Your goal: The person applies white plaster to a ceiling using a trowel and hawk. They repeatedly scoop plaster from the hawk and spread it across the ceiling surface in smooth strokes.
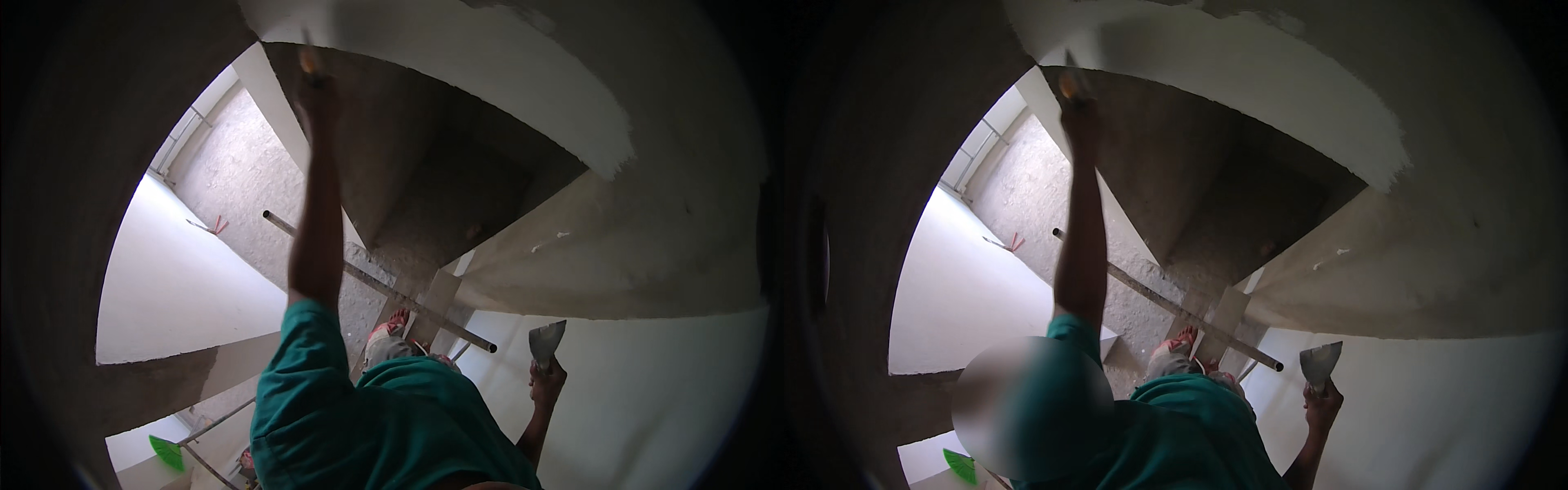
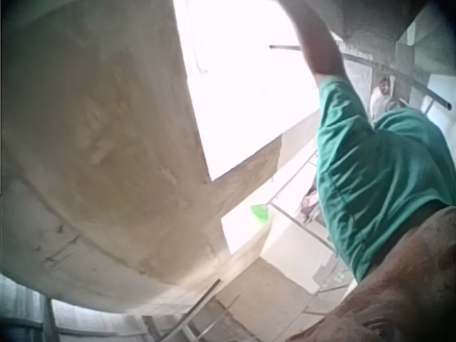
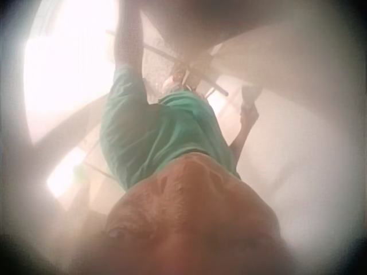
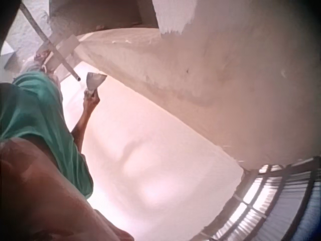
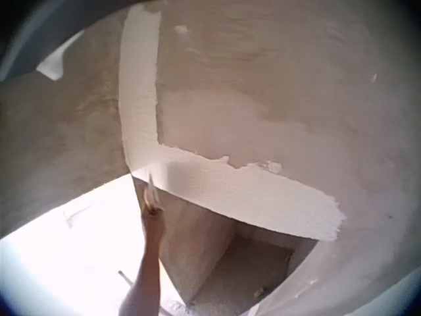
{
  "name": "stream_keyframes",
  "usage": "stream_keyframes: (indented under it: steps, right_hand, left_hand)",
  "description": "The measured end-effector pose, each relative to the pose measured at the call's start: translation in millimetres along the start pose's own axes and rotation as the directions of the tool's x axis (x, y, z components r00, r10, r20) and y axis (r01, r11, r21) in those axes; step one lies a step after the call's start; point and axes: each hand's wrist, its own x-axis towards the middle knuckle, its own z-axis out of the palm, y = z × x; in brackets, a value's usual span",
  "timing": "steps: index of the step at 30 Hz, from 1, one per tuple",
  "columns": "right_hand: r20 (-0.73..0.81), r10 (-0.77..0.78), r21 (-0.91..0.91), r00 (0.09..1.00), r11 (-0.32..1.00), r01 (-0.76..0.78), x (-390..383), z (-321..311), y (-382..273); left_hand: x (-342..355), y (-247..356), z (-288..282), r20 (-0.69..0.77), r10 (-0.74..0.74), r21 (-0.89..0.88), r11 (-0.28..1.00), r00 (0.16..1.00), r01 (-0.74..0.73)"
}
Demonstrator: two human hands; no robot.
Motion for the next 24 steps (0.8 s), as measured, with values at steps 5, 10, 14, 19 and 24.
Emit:
stream_keyframes:
  steps: [5,10,14,19,24]
  right_hand:
    - [0.005,0.059,-0.051,0.998,0.997,-0.059,-0.1,-0.8,-14.3]
    - [0.013,0.067,-0.062,0.998,0.996,-0.066,-2.2,0.1,-21.5]
    - [0.043,-0.052,-0.048,0.998,0.997,0.054,2.2,-3.2,-5.3]
    - [-0.017,0.045,-0.015,0.999,0.999,-0.045,-5.5,-0.3,-8.8]
    - [0.009,0.023,0.01,1.0,1.0,-0.023,2.1,-2.1,1.0]
  left_hand:
    - [107.5,-60.2,-23.1,-0.087,0.102,-0.063,0.992,0.991,-0.107]
    - [141.8,-55.9,-18.8,-0.064,0.081,-0.029,0.996,0.995,-0.083]
    - [138.3,-64.7,-1.5,-0.081,0.163,-0.021,0.986,0.983,-0.166]
    - [40.4,0.5,53.0,0.003,0.128,0.044,0.991,0.992,-0.128]
    - [-123.5,66.5,107.6,0.027,0.29,0.01,0.957,0.957,-0.29]
